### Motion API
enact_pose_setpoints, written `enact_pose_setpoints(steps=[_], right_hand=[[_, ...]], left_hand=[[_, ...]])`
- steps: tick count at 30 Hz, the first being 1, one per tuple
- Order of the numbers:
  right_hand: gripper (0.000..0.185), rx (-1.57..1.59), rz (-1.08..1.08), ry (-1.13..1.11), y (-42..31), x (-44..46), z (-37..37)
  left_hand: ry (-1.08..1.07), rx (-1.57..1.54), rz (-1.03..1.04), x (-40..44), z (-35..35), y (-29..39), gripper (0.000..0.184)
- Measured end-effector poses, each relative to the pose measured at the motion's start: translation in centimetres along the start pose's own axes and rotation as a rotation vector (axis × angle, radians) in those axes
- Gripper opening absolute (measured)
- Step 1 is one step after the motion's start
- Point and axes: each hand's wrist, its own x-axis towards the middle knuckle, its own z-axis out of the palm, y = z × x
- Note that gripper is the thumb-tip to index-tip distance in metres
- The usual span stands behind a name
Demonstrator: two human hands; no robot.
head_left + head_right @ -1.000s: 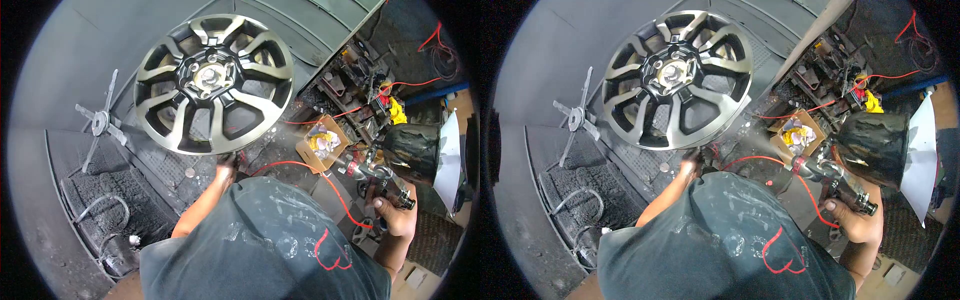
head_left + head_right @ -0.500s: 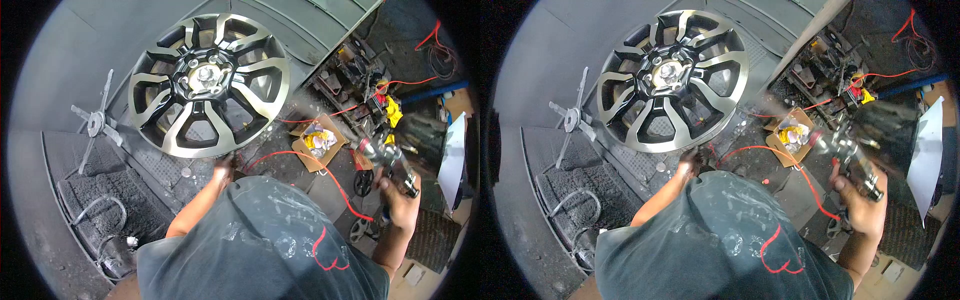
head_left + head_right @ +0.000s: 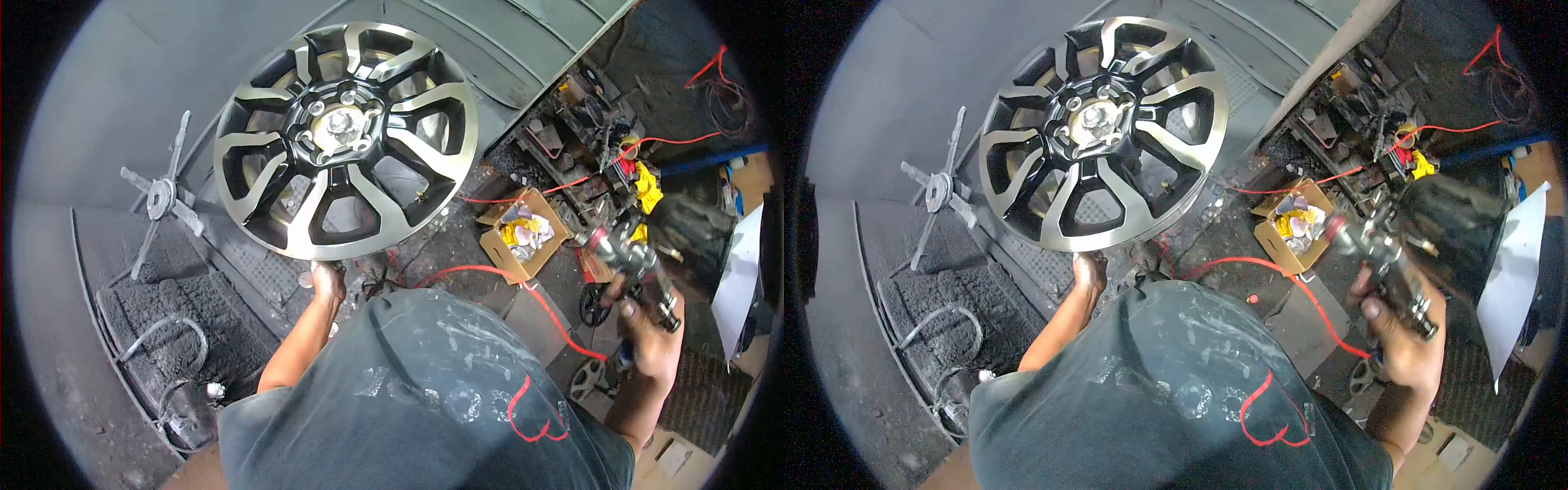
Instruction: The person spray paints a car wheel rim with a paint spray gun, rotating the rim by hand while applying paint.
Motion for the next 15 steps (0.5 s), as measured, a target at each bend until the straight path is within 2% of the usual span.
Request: enact_pose_setpoints(steps=[1,2,4,5,7,8,10,13,15], right_hand=[[0.034,-0.016,-0.11,0.065,0.9,0.5,0.1],[0.03,-0.036,0.023,0.042,0.5,0.6,-0.8],[0.026,-0.072,0.105,0.041,0.1,0.5,-1.2],[0.026,-0.073,0.106,0.04,0.1,0.3,-1.4],[0.033,-0.07,0.09,-0.1,0.2,-0.6,-1.7],[0.048,-0.005,0.112,-0.066,-0.1,-1.2,-0.7],[0.06,0.052,0.1,-0.236,0.3,-1.8,-1.0],[0.064,0.269,0.205,-0.313,-1.6,-2.7,0.2],[0.067,0.288,0.253,-0.361,-1.5,-2.9,0.1]], left_hand=[[-0.002,0.014,-0.051,-0.1,-0.3,-0.3,0.013],[-0.005,0.018,-0.053,-0.2,-0.2,-0.8,0.013],[0.048,0.077,-0.029,-1.0,0.6,-1.6,0.013],[-0.056,0.098,-0.062,-0.5,-0.3,-2.2,0.013],[-0.072,0.093,-0.075,-0.7,0.0,-3.2,0.012],[-0.09,0.088,-0.087,-0.9,0.1,-3.8,0.012],[-0.106,0.081,-0.099,-1.6,0.4,-4.7,0.012],[-0.159,0.064,-0.164,-2.4,0.9,-5.7,0.027],[-0.209,0.129,-0.183,-2.8,1.2,-5.3,0.028]])
